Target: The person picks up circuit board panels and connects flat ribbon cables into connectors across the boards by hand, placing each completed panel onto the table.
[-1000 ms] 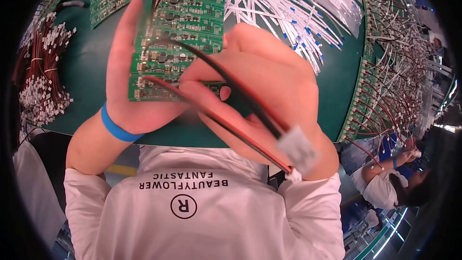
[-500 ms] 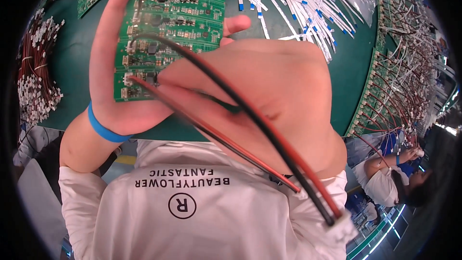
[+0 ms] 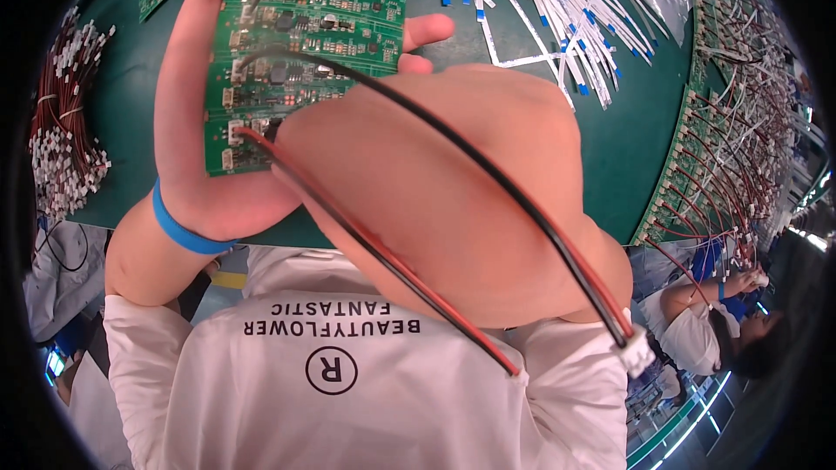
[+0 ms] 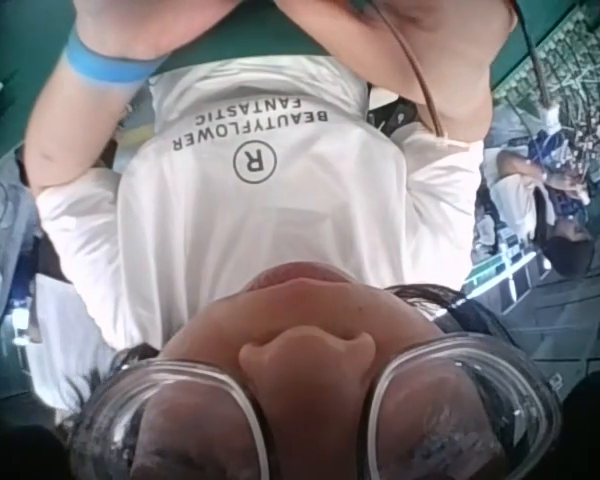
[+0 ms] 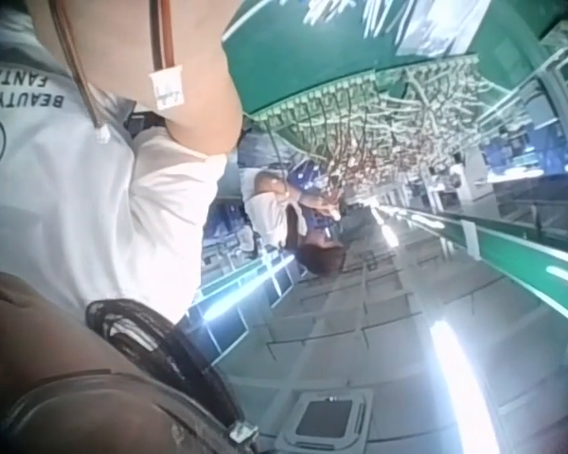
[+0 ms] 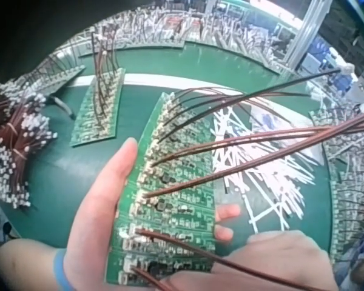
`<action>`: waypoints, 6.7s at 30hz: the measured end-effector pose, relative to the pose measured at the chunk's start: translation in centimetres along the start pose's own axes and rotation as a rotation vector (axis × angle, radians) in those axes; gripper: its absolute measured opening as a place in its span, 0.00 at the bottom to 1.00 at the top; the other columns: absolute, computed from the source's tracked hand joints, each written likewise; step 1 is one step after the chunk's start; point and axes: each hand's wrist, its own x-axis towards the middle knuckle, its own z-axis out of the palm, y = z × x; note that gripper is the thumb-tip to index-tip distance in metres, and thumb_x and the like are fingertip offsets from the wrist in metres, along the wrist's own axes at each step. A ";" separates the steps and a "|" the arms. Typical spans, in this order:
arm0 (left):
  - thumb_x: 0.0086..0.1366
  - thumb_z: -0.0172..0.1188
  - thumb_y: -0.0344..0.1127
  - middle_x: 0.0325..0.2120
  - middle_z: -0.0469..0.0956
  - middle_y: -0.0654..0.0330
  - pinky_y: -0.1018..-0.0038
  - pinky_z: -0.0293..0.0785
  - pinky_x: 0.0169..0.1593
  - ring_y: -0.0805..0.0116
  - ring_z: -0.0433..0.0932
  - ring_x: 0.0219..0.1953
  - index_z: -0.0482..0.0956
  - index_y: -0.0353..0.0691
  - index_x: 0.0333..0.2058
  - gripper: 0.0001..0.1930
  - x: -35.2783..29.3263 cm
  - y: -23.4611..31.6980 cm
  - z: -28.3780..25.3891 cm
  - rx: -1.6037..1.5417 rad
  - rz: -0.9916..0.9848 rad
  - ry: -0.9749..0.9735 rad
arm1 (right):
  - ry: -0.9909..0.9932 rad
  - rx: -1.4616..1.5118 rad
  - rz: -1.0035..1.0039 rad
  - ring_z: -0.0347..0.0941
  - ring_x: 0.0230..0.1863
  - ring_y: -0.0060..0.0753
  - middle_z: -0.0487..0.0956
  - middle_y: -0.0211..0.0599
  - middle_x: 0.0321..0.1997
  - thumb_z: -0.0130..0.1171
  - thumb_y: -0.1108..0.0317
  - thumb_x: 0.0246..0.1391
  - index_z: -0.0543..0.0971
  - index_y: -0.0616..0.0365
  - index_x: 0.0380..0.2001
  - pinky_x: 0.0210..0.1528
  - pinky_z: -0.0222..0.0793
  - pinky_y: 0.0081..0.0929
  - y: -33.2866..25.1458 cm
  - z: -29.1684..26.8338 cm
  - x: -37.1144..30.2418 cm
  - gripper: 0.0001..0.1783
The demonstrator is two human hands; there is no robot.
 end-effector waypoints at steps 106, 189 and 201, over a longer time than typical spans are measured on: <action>0.62 0.42 0.56 0.64 0.46 0.41 0.43 0.65 0.55 0.48 0.65 0.57 0.48 0.36 0.64 0.38 1.0 1.1 3.1 0.030 0.103 -0.067 | 0.370 0.388 0.341 0.74 0.30 0.20 0.79 0.35 0.33 0.56 0.80 0.52 0.80 0.64 0.40 0.29 0.67 0.15 4.5 -2.8 1.2 0.11; 0.68 0.38 0.52 0.43 0.78 0.54 0.70 0.71 0.51 0.64 0.78 0.43 0.71 0.40 0.48 0.24 0.3 0.3 0.8 0.273 0.275 0.012 | 0.277 -0.142 -0.227 0.71 0.32 0.42 0.72 0.43 0.28 0.64 0.82 0.36 0.77 0.66 0.28 0.43 0.71 0.33 0.4 3.4 1.3 0.11; 0.68 0.32 0.55 0.43 0.77 0.50 0.70 0.69 0.53 0.62 0.77 0.44 0.71 0.33 0.49 0.31 0.4 0.3 1.5 0.283 0.184 0.010 | 0.280 -0.183 -0.198 0.70 0.34 0.41 0.73 0.40 0.27 0.65 0.81 0.36 0.77 0.65 0.27 0.36 0.69 0.29 0.1 3.8 1.3 0.10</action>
